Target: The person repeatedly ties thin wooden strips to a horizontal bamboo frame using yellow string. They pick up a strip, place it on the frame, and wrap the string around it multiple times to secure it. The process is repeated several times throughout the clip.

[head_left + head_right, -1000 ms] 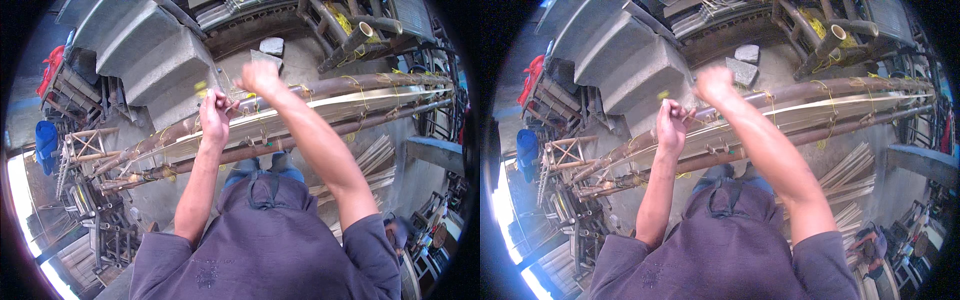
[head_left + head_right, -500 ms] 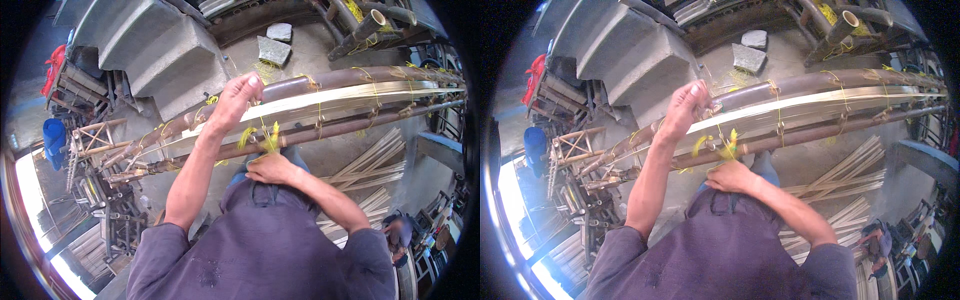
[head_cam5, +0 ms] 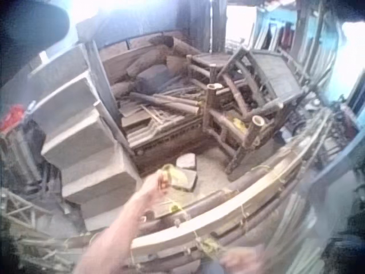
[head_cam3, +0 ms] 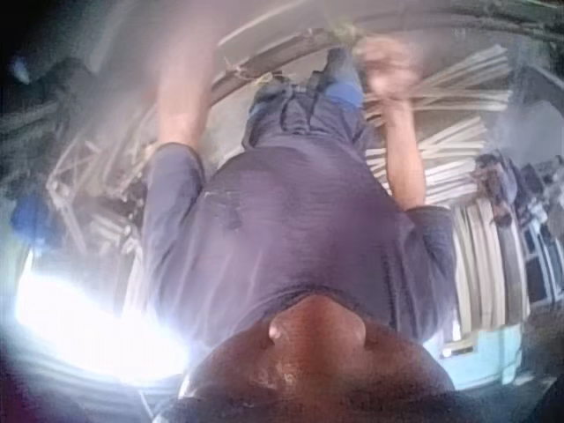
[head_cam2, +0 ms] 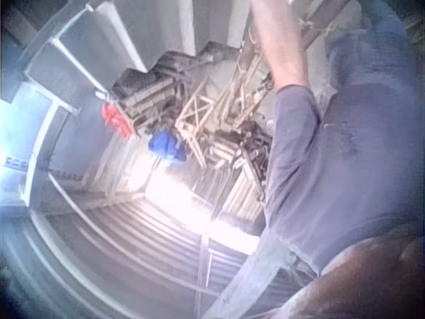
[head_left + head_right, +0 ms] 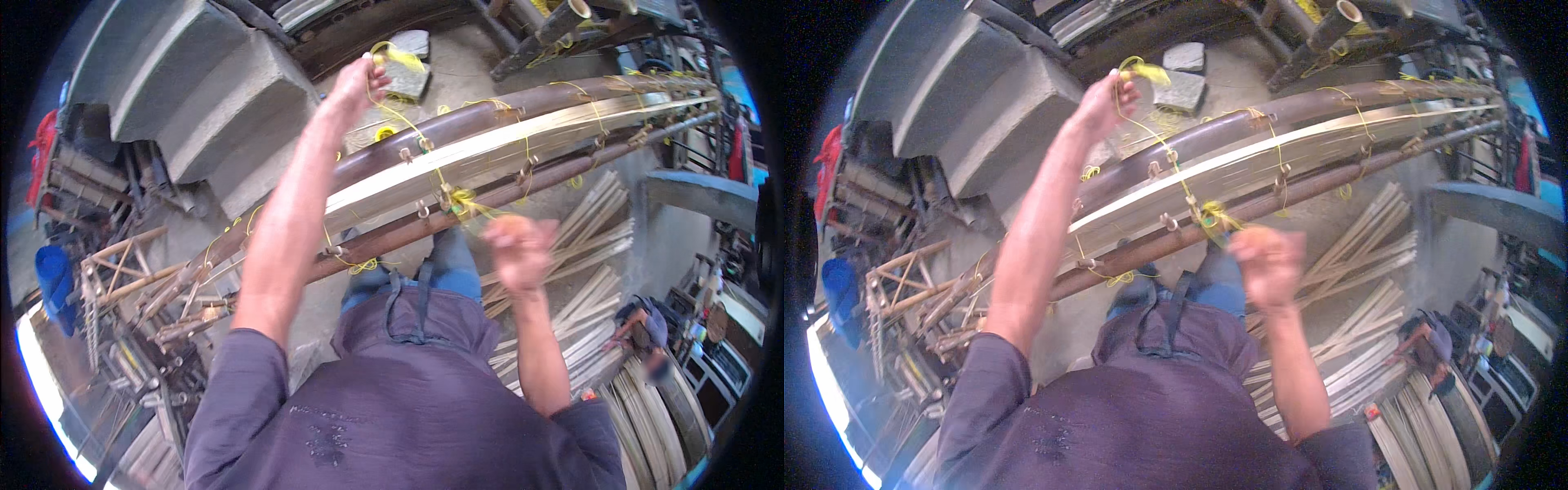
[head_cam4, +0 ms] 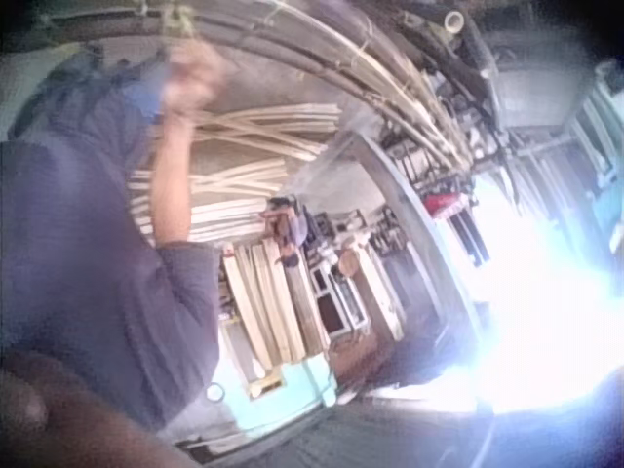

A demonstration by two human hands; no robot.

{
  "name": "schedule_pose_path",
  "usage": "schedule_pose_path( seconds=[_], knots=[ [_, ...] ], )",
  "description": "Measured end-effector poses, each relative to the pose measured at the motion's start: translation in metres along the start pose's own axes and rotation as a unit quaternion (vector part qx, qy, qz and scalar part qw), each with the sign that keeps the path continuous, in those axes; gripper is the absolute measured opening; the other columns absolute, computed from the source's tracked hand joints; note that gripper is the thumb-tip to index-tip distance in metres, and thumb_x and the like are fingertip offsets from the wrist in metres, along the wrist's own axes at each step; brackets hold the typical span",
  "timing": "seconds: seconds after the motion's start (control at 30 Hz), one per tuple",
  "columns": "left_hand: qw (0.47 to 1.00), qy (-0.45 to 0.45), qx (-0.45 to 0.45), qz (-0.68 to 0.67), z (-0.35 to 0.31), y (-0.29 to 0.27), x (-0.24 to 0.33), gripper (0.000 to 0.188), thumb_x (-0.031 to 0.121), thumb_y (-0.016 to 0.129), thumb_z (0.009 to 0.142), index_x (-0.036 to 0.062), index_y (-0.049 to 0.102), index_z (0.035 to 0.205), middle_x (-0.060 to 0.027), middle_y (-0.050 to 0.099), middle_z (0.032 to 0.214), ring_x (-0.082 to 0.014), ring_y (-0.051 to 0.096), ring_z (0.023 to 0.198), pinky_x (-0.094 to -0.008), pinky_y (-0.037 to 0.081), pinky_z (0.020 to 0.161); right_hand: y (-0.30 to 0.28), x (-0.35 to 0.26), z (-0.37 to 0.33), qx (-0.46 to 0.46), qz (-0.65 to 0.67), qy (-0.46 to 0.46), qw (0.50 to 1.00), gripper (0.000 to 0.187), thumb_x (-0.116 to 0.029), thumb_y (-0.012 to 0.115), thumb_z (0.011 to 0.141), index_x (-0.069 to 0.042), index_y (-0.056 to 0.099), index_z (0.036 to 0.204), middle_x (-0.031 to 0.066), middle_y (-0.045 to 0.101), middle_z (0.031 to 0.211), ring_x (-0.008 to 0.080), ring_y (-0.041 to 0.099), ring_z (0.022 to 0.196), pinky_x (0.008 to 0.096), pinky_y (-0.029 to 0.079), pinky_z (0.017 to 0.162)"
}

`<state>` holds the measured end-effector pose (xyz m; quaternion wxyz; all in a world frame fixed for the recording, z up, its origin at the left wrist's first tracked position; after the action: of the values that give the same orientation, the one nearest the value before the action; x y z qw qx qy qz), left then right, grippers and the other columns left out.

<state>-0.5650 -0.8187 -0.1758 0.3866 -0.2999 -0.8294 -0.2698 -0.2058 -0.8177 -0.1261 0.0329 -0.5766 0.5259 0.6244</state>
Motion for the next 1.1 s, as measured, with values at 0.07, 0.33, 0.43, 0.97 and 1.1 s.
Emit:
schedule_pose_path(
  seconds=[0.07, 0.33, 0.43, 0.97, 1.1],
  knots=[
    [0.982, 0.03, -0.017, 0.188, -0.016, -0.022, 0.034, 0.05, 0.041, 0.043, 0.098, 0.0119, 0.042, 0.138, -0.0088, 0.049, 0.129, -0.022, 0.046, 0.12, -0.0443, 0.037, 0.1, -0.035, -0.026, -0.03, 0.158, 0.177, -0.02, 0.971, 0.045, -0.044, 0.05, 0.095, -0.006, 0.062, 0.074, 0.0083, 0.065, 0.083, 0.0195, 0.059, 0.087, 0.0327, 0.048, 0.078],
    [0.865, 0.25, -0.095, 0.425, -0.081, -0.093, 0.071, 0.041, 0.034, 0.053, 0.092, 0.0074, 0.06, 0.122, -0.0096, 0.067, 0.107, -0.0179, 0.064, 0.099, -0.0317, 0.046, 0.092, 0.108, 0.151, -0.137, 0.171, -0.195, 0.246, 0.934, 0.05, -0.018, 0.065, 0.087, -0.005, 0.048, 0.132, 0.0084, 0.06, 0.114, 0.0179, 0.057, 0.103, 0.0309, 0.045, 0.088],
    [0.845, 0.28, -0.018, 0.456, -0.139, -0.105, 0.051, 0.034, 0.029, 0.049, 0.093, 0.0067, 0.061, 0.116, -0.0129, 0.067, 0.107, -0.0251, 0.065, 0.1, -0.0379, 0.049, 0.088, 0.095, 0.259, -0.074, 0.077, -0.252, 0.352, 0.898, 0.022, -0.018, 0.061, 0.09, -0.004, 0.064, 0.106, 0.0067, 0.066, 0.097, 0.0164, 0.06, 0.094, 0.0274, 0.046, 0.084],
    [0.769, 0.277, 0.179, 0.547, -0.245, -0.099, -0.074, 0.016, 0.026, 0.061, 0.086, 0.0106, 0.065, 0.085, -0.0083, 0.066, 0.074, -0.0262, 0.064, 0.067, -0.039, 0.047, 0.065, 0.363, 0.077, 0.113, -0.276, -0.867, 0.072, 0.408, 0.062, -0.059, 0.057, 0.083, -0.004, 0.068, 0.108, 0.0174, 0.067, 0.106, 0.0317, 0.064, 0.101, 0.0383, 0.051, 0.088],
    [0.729, 0.359, 0.201, 0.548, -0.23, -0.09, -0.064, 0.015, 0.024, 0.062, 0.085, 0.0106, 0.066, 0.081, -0.0086, 0.065, 0.071, -0.0269, 0.063, 0.063, -0.0387, 0.047, 0.058, 0.242, 0.147, 0.17, -0.316, -0.828, -0.014, 0.463, 0.04, -0.035, 0.055, 0.087, -0.002, 0.064, 0.106, 0.0195, 0.064, 0.102, 0.0312, 0.063, 0.095, 0.0429, 0.048, 0.084]
  ],
)
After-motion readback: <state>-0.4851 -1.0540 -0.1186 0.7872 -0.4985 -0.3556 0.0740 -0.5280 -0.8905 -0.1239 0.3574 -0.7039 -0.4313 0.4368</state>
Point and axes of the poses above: each hand's wrist, its own z-axis towards the middle knuckle, its own y-axis out of the palm, x = y × z, the point moved 4 cm from there along z, towards the middle knuckle
